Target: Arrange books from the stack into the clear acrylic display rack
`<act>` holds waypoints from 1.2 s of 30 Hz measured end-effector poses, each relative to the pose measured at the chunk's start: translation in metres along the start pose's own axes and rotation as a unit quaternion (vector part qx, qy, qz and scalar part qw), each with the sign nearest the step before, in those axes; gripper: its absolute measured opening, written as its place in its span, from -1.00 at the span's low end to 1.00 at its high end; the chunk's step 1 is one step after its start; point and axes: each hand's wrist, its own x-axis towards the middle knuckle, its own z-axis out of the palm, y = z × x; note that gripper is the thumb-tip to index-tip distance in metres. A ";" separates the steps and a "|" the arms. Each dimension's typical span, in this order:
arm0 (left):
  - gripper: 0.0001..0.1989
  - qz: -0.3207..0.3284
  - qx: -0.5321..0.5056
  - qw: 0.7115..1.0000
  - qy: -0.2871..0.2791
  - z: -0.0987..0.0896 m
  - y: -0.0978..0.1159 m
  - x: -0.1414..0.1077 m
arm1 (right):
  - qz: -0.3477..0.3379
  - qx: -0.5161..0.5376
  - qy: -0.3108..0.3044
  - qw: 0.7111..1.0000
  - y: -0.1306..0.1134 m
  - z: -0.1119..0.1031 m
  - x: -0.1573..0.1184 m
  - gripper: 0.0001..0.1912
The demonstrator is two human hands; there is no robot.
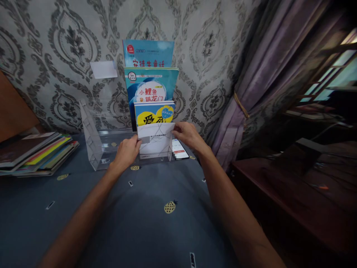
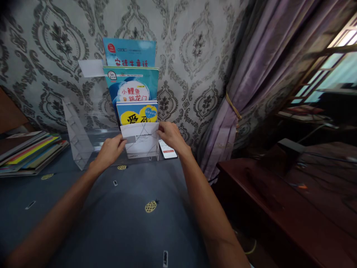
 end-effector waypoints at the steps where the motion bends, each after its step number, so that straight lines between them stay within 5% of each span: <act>1: -0.67 0.000 0.002 1.000 -0.002 0.001 -0.001 0.001 | 0.002 0.002 -0.001 1.000 -0.001 0.000 0.000 -0.87; 24: -0.58 -0.013 0.063 0.998 -0.017 0.004 -0.005 0.000 | 0.036 0.023 0.016 0.999 0.006 -0.004 0.000 -0.85; 36: -0.57 -0.020 0.077 0.996 -0.039 -0.013 0.004 -0.006 | 0.025 0.024 -0.017 0.999 -0.002 -0.029 -0.009 -0.80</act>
